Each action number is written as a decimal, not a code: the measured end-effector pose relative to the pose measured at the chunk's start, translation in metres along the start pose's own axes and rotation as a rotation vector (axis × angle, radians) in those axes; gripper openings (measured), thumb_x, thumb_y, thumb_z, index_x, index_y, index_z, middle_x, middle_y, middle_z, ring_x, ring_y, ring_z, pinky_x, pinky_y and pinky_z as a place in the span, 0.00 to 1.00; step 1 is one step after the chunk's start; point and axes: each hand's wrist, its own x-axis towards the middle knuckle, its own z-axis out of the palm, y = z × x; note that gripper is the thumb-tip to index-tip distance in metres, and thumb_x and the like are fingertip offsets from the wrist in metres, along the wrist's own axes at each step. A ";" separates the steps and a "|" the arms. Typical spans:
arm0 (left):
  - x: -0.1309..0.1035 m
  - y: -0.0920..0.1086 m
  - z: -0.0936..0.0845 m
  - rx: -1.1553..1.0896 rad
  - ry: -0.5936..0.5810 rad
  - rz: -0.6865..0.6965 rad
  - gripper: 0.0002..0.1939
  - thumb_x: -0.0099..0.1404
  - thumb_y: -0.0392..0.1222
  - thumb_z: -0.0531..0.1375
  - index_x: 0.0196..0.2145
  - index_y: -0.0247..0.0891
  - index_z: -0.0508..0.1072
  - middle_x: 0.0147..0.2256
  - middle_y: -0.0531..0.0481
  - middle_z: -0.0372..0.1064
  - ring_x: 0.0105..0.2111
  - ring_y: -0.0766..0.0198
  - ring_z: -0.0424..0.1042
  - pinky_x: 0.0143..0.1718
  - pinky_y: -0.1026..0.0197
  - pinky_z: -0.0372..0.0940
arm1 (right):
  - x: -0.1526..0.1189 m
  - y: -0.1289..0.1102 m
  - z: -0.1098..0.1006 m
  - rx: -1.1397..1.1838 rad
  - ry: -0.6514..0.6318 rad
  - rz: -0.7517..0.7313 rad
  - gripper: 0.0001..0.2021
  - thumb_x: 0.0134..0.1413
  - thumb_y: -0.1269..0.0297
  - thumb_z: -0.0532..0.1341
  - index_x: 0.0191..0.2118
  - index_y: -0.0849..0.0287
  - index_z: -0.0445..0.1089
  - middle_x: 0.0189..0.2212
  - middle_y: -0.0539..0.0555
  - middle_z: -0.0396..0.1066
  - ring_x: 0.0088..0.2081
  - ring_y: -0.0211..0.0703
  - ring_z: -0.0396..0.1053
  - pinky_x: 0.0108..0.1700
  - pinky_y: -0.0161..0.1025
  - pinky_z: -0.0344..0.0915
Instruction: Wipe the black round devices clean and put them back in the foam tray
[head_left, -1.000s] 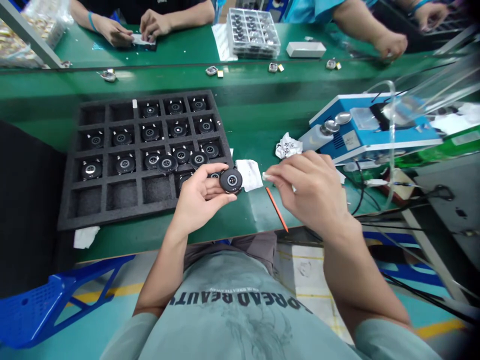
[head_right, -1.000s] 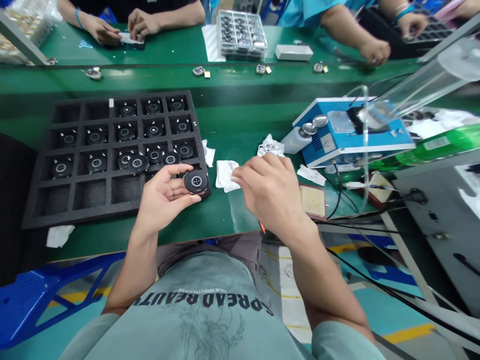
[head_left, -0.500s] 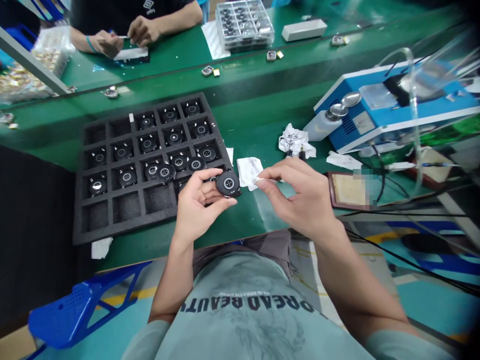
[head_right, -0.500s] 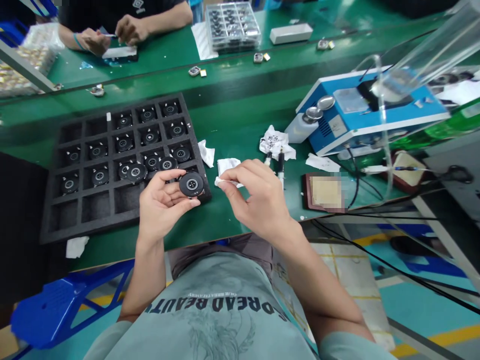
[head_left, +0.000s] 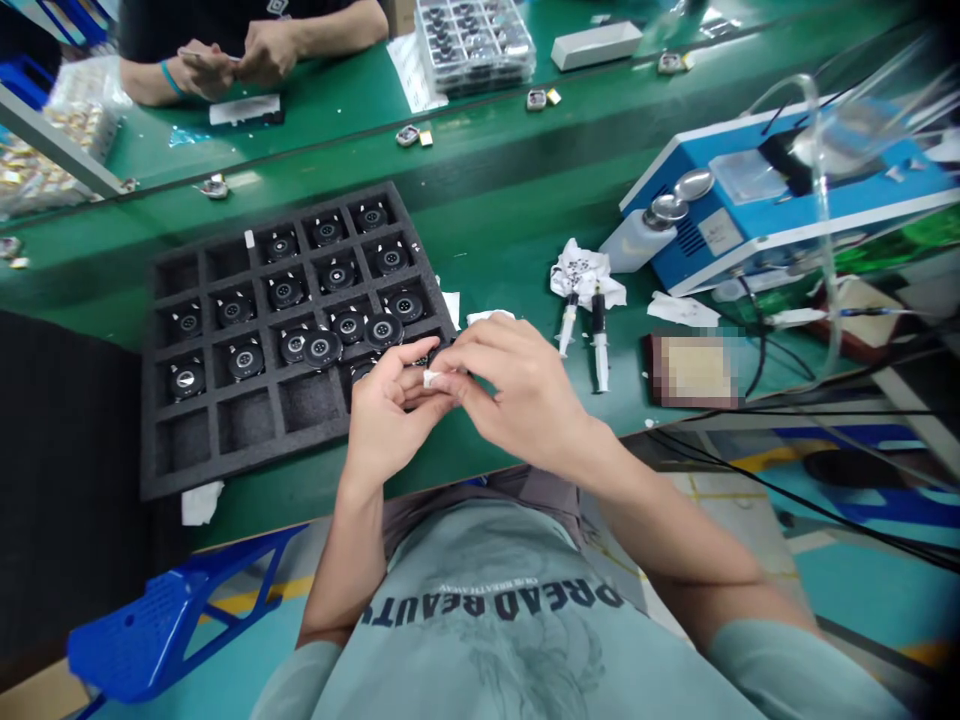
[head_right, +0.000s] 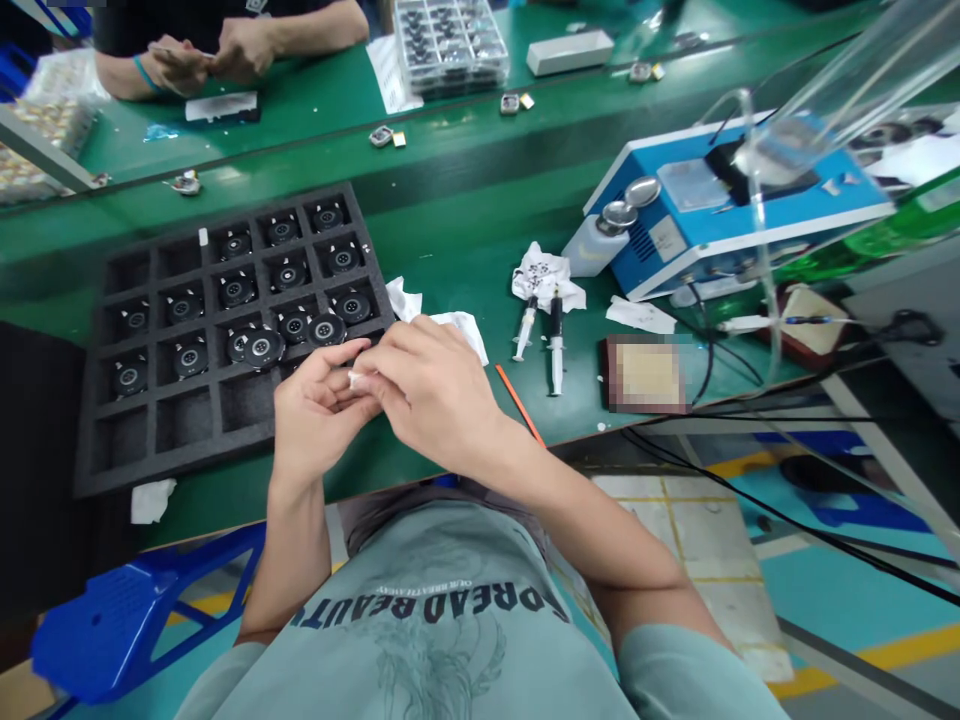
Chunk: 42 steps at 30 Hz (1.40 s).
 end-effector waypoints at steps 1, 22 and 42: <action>0.000 0.000 0.000 -0.011 0.006 -0.001 0.30 0.53 0.42 0.77 0.52 0.39 0.74 0.34 0.52 0.83 0.33 0.59 0.84 0.41 0.57 0.81 | 0.003 0.001 0.001 -0.035 0.030 0.031 0.10 0.70 0.65 0.59 0.38 0.55 0.77 0.37 0.56 0.78 0.42 0.49 0.71 0.45 0.47 0.63; -0.003 0.001 -0.001 -0.094 0.009 0.063 0.31 0.52 0.34 0.78 0.52 0.40 0.75 0.36 0.52 0.84 0.34 0.61 0.85 0.40 0.64 0.81 | -0.022 0.036 -0.018 0.108 0.235 0.251 0.05 0.62 0.66 0.66 0.33 0.53 0.75 0.30 0.50 0.74 0.32 0.43 0.70 0.36 0.43 0.66; -0.005 -0.003 0.004 -0.117 0.100 0.174 0.28 0.55 0.37 0.77 0.50 0.41 0.73 0.39 0.50 0.84 0.37 0.60 0.85 0.39 0.63 0.81 | -0.017 0.001 -0.003 0.015 0.172 0.029 0.04 0.62 0.69 0.64 0.36 0.55 0.72 0.32 0.52 0.78 0.36 0.46 0.74 0.40 0.46 0.66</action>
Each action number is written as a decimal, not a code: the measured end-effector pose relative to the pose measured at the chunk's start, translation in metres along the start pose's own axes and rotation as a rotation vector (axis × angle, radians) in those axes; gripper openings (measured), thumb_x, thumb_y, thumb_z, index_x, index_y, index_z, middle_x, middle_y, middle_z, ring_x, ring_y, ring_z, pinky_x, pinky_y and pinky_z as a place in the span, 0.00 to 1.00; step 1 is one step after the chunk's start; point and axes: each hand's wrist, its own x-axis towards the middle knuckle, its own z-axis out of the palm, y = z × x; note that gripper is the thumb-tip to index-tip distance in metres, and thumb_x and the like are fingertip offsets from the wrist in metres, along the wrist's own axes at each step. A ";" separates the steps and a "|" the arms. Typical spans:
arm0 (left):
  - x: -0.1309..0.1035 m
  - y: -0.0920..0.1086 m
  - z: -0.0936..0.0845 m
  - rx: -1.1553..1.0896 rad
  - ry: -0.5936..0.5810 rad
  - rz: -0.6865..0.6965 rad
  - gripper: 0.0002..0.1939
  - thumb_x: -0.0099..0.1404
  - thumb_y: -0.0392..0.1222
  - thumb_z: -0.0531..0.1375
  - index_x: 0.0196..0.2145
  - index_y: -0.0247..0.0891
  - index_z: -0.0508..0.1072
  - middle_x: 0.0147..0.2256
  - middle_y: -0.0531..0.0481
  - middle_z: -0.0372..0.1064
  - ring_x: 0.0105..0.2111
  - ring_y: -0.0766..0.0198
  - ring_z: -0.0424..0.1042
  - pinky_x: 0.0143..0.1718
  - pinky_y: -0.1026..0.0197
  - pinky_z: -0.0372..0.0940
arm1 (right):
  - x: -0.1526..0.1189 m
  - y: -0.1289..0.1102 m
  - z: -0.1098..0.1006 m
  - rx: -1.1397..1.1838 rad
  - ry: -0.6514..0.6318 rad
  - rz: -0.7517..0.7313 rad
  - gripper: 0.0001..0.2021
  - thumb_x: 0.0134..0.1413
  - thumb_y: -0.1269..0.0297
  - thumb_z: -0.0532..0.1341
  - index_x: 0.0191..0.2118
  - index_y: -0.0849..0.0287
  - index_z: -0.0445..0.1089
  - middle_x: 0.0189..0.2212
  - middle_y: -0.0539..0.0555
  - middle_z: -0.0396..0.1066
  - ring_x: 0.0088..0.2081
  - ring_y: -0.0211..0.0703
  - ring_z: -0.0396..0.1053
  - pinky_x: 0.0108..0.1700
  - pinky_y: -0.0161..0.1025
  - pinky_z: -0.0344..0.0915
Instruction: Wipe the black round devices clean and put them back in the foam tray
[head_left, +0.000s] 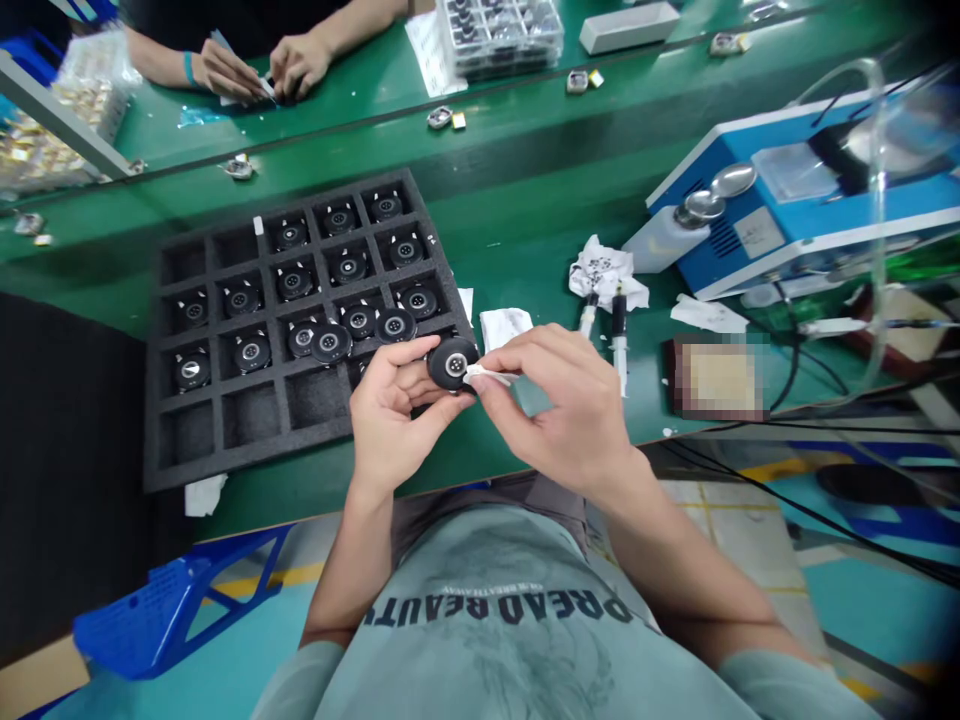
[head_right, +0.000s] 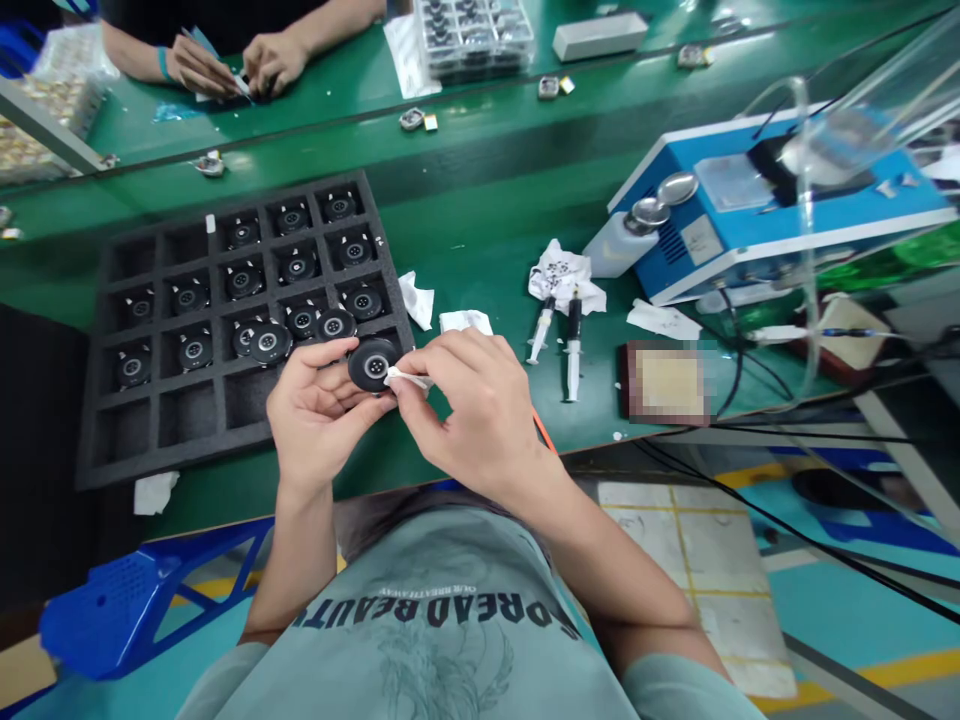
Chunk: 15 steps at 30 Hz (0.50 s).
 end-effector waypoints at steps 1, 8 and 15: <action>0.000 -0.001 0.001 -0.002 0.011 0.013 0.27 0.55 0.35 0.77 0.50 0.41 0.73 0.40 0.51 0.84 0.37 0.60 0.85 0.39 0.63 0.81 | 0.000 -0.001 0.001 -0.029 0.011 0.000 0.04 0.62 0.69 0.64 0.35 0.55 0.72 0.31 0.51 0.78 0.35 0.46 0.74 0.40 0.46 0.65; 0.001 -0.005 0.006 -0.008 0.071 0.100 0.27 0.53 0.28 0.75 0.47 0.41 0.73 0.39 0.52 0.85 0.36 0.62 0.85 0.39 0.66 0.80 | 0.003 -0.003 0.010 -0.075 0.087 0.058 0.06 0.62 0.69 0.63 0.32 0.54 0.70 0.28 0.49 0.76 0.33 0.43 0.73 0.39 0.44 0.62; 0.000 -0.009 0.009 0.041 0.141 0.178 0.25 0.55 0.30 0.74 0.48 0.40 0.73 0.39 0.52 0.84 0.36 0.63 0.85 0.37 0.67 0.80 | 0.004 -0.007 0.018 -0.083 0.142 0.136 0.07 0.61 0.67 0.63 0.30 0.54 0.69 0.27 0.50 0.75 0.30 0.43 0.71 0.38 0.45 0.62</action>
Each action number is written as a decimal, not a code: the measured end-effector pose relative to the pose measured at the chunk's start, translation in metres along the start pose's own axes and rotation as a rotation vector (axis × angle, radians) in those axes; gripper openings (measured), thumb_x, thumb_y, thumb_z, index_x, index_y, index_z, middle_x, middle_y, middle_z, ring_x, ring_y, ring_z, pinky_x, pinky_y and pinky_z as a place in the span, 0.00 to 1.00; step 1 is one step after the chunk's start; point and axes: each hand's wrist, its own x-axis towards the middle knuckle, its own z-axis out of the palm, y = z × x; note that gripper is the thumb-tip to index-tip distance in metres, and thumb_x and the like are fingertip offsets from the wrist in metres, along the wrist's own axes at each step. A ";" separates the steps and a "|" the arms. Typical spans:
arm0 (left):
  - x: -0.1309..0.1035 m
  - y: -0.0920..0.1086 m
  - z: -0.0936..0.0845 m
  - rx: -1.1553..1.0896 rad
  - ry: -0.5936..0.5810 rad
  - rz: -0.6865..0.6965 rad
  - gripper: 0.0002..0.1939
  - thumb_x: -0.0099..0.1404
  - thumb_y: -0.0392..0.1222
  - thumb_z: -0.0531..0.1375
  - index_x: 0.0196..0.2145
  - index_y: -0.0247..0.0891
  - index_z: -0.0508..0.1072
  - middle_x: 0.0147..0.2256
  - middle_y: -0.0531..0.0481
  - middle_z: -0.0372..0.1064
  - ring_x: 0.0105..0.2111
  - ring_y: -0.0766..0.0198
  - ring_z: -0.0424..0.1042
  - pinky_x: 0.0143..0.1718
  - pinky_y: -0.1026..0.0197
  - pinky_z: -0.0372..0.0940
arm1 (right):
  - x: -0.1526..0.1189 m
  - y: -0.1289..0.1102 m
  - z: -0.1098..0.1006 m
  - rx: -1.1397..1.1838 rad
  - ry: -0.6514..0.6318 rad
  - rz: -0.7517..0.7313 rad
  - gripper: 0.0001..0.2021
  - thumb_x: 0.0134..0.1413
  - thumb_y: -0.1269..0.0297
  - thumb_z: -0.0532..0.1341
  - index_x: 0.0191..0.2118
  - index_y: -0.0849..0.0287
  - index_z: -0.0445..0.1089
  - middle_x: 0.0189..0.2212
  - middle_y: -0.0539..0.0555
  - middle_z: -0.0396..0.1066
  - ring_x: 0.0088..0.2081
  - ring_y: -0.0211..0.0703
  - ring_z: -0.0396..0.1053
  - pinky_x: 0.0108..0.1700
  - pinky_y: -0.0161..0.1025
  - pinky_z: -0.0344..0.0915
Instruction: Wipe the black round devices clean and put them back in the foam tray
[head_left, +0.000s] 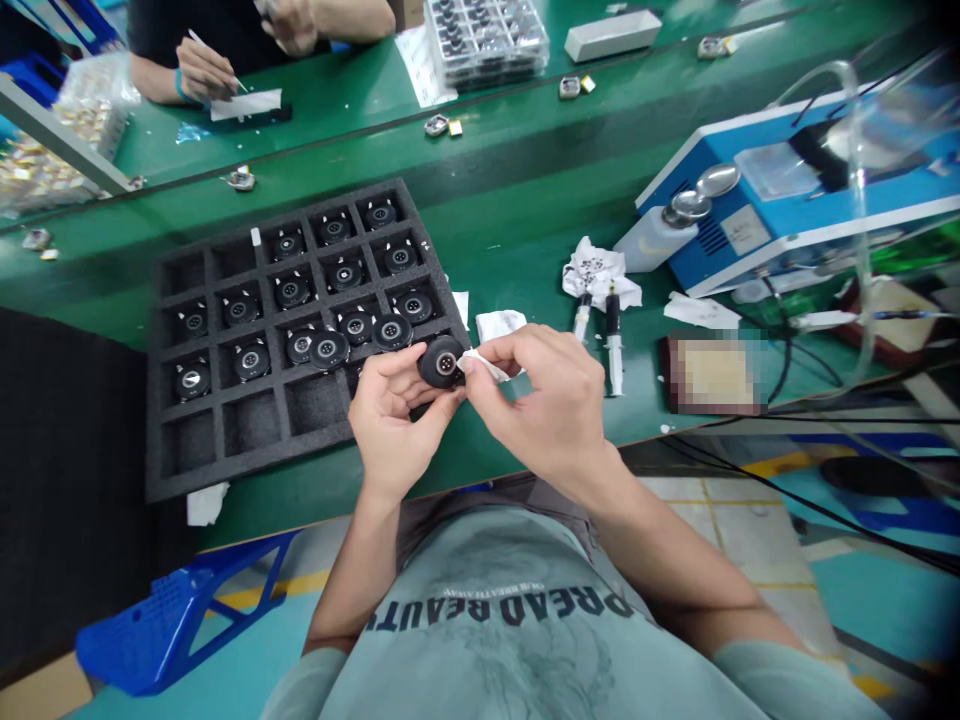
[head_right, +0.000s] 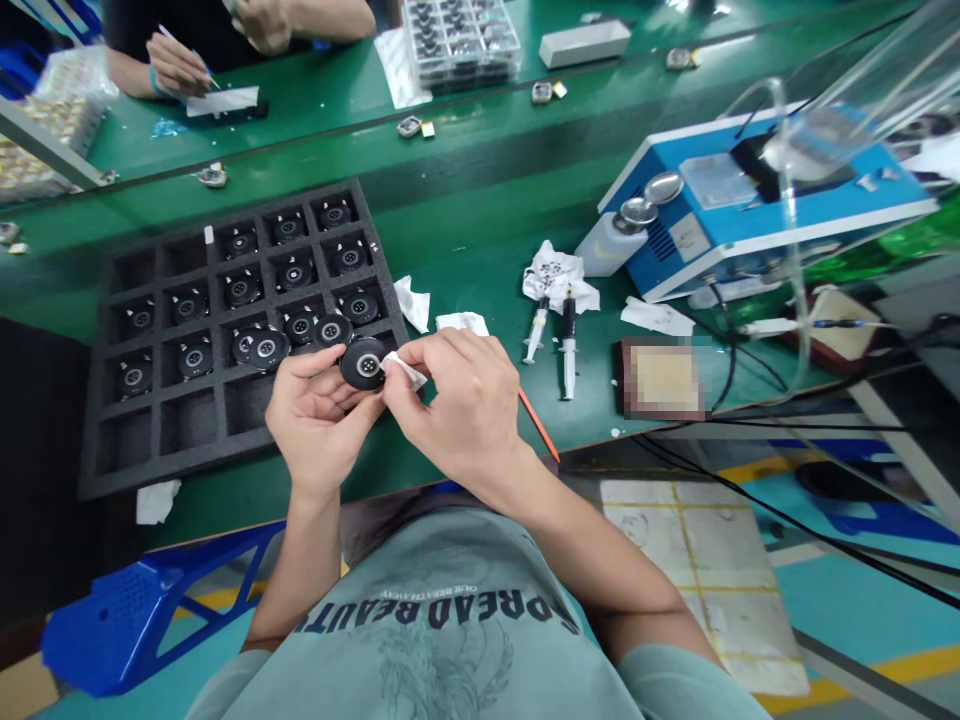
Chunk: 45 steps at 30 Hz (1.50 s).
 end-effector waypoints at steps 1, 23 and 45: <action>-0.001 -0.001 0.001 0.021 0.014 0.011 0.25 0.55 0.32 0.75 0.48 0.40 0.73 0.39 0.51 0.84 0.36 0.62 0.85 0.37 0.66 0.80 | 0.000 -0.001 0.001 0.000 0.005 0.011 0.07 0.61 0.67 0.63 0.30 0.54 0.68 0.26 0.50 0.75 0.30 0.43 0.70 0.38 0.45 0.62; -0.012 -0.015 0.003 0.255 0.057 0.158 0.22 0.61 0.36 0.72 0.51 0.39 0.73 0.41 0.48 0.83 0.38 0.60 0.85 0.40 0.61 0.82 | 0.007 0.000 -0.003 0.173 -0.144 0.253 0.05 0.55 0.66 0.64 0.29 0.55 0.73 0.25 0.48 0.76 0.26 0.39 0.71 0.30 0.39 0.64; -0.007 -0.005 -0.007 0.215 -0.161 0.006 0.24 0.63 0.36 0.70 0.57 0.42 0.75 0.46 0.47 0.83 0.41 0.59 0.85 0.46 0.60 0.81 | 0.011 0.009 -0.001 0.089 -0.042 -0.017 0.08 0.60 0.69 0.61 0.29 0.53 0.67 0.26 0.49 0.73 0.28 0.41 0.69 0.34 0.41 0.63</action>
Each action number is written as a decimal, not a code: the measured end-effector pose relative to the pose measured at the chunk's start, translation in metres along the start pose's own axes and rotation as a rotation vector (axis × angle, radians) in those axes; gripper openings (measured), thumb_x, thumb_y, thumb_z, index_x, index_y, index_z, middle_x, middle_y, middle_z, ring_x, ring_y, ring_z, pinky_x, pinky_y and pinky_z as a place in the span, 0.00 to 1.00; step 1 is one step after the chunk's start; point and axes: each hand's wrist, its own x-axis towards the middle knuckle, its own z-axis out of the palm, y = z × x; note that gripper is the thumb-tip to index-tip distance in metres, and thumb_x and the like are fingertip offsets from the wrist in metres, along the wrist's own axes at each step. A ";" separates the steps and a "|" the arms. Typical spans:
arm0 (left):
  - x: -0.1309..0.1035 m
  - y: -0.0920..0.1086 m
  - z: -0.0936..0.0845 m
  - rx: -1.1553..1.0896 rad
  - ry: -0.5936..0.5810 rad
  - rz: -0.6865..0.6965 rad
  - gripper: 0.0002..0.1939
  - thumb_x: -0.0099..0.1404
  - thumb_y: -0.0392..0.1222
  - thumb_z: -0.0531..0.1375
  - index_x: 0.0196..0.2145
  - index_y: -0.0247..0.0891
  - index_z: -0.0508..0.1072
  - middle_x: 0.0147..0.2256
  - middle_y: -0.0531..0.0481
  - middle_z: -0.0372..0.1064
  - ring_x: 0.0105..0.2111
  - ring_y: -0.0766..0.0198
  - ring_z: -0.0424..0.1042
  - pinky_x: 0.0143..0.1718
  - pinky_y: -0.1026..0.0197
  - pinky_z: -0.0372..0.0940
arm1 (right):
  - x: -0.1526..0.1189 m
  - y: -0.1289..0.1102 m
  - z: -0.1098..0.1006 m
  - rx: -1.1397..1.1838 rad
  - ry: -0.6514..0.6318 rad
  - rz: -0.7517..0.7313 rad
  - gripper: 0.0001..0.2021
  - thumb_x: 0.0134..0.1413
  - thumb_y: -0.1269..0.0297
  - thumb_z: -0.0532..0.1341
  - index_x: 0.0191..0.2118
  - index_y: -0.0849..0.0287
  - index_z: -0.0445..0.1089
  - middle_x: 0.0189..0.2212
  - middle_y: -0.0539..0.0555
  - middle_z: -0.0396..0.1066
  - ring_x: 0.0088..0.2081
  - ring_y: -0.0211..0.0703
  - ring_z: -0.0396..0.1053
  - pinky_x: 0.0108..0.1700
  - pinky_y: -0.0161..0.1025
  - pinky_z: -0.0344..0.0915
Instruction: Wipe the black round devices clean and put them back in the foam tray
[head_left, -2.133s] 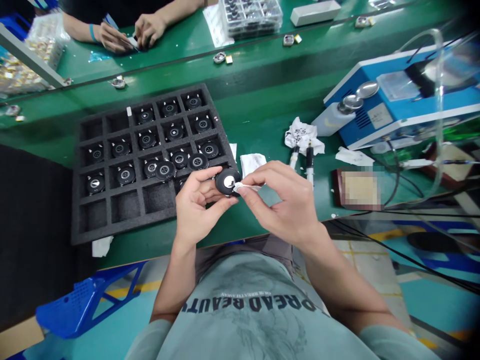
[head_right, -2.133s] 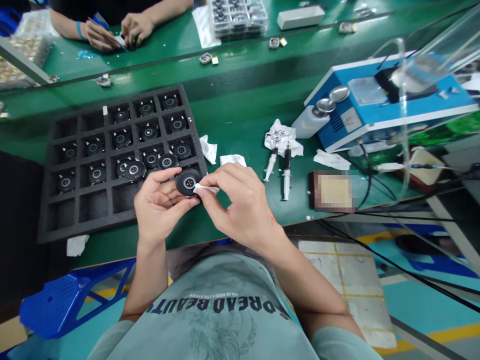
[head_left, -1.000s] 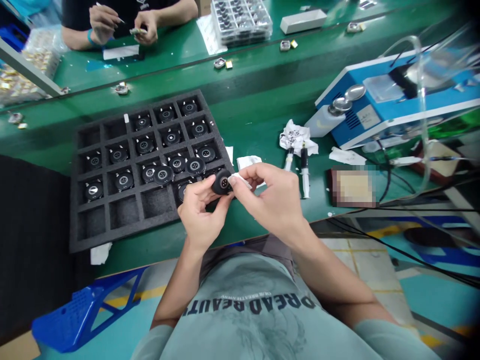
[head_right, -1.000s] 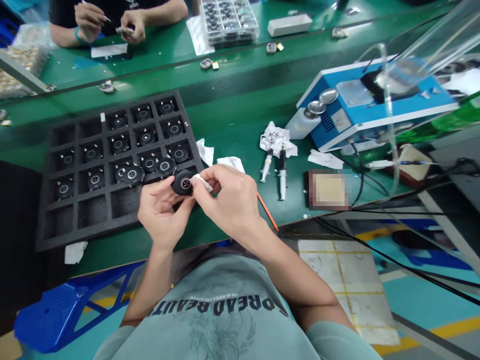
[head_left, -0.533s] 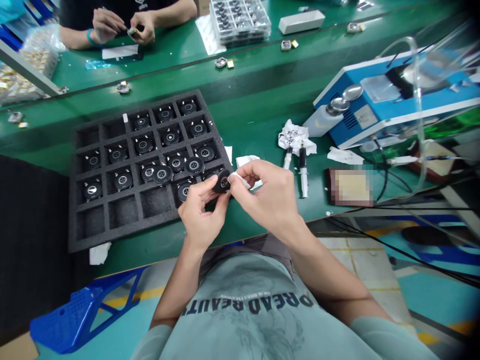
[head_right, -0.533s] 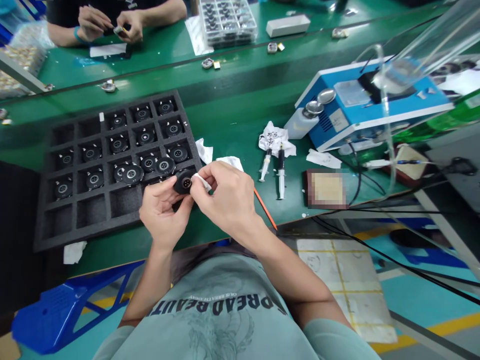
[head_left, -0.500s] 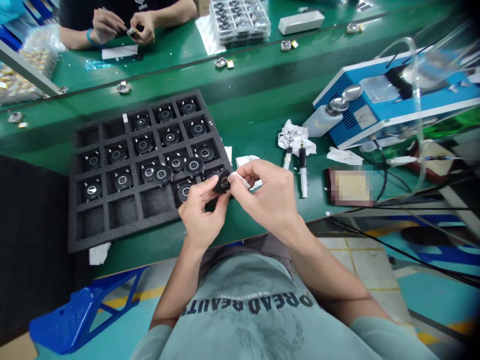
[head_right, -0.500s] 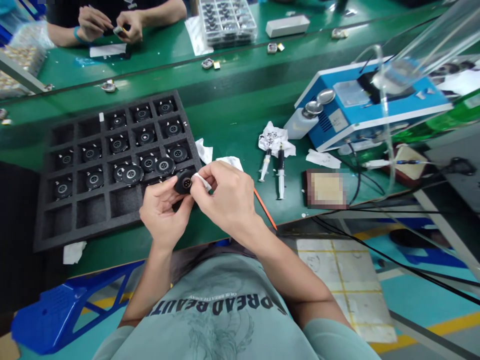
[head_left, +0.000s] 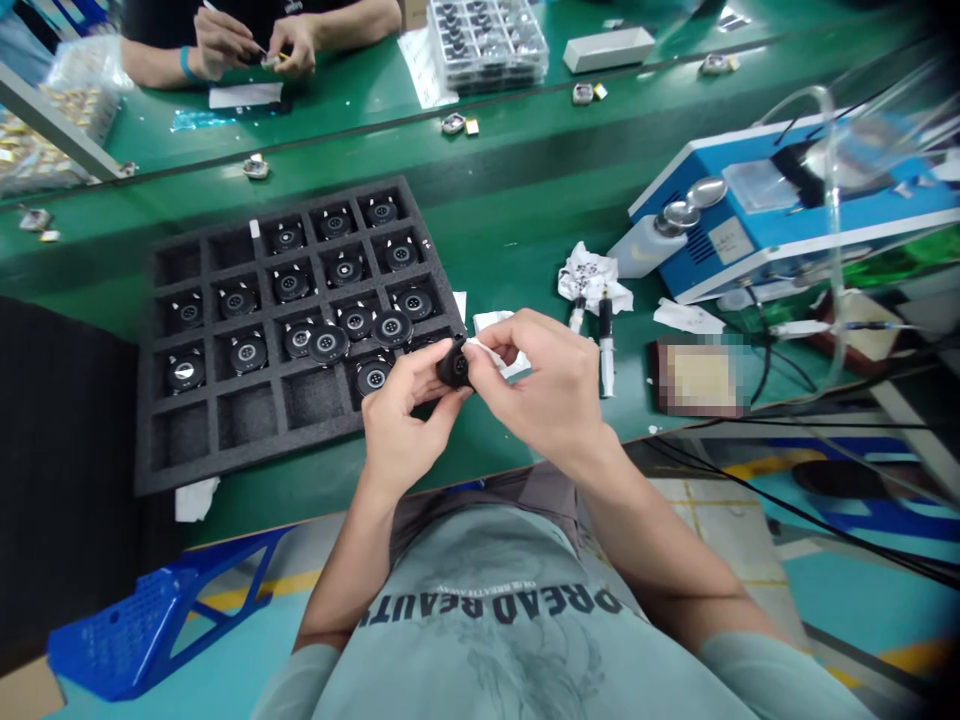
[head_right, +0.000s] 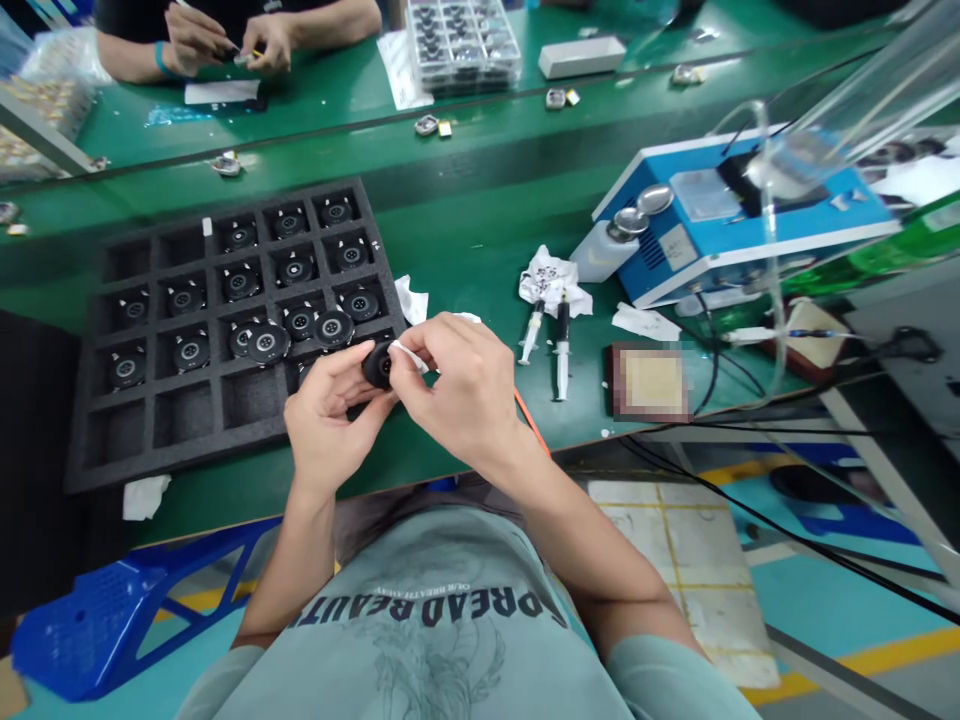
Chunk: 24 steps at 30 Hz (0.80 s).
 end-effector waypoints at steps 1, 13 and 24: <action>0.001 0.001 0.000 -0.022 0.002 -0.016 0.24 0.63 0.37 0.70 0.57 0.41 0.75 0.46 0.47 0.83 0.41 0.59 0.85 0.46 0.59 0.81 | -0.001 0.001 -0.001 -0.006 -0.013 -0.019 0.07 0.60 0.68 0.61 0.29 0.53 0.67 0.26 0.49 0.74 0.28 0.41 0.69 0.34 0.41 0.63; 0.001 0.003 -0.003 -0.039 -0.066 -0.023 0.27 0.62 0.32 0.69 0.59 0.43 0.77 0.44 0.49 0.84 0.40 0.60 0.85 0.46 0.59 0.81 | -0.003 0.002 -0.004 -0.093 0.001 -0.105 0.08 0.61 0.68 0.61 0.30 0.53 0.68 0.26 0.50 0.74 0.29 0.42 0.70 0.35 0.43 0.62; 0.003 0.002 -0.007 -0.047 -0.128 -0.032 0.30 0.61 0.31 0.68 0.60 0.44 0.77 0.42 0.50 0.84 0.39 0.59 0.85 0.45 0.57 0.82 | -0.002 0.007 -0.008 -0.104 -0.019 -0.279 0.07 0.60 0.72 0.63 0.32 0.54 0.69 0.26 0.49 0.76 0.30 0.42 0.73 0.38 0.43 0.63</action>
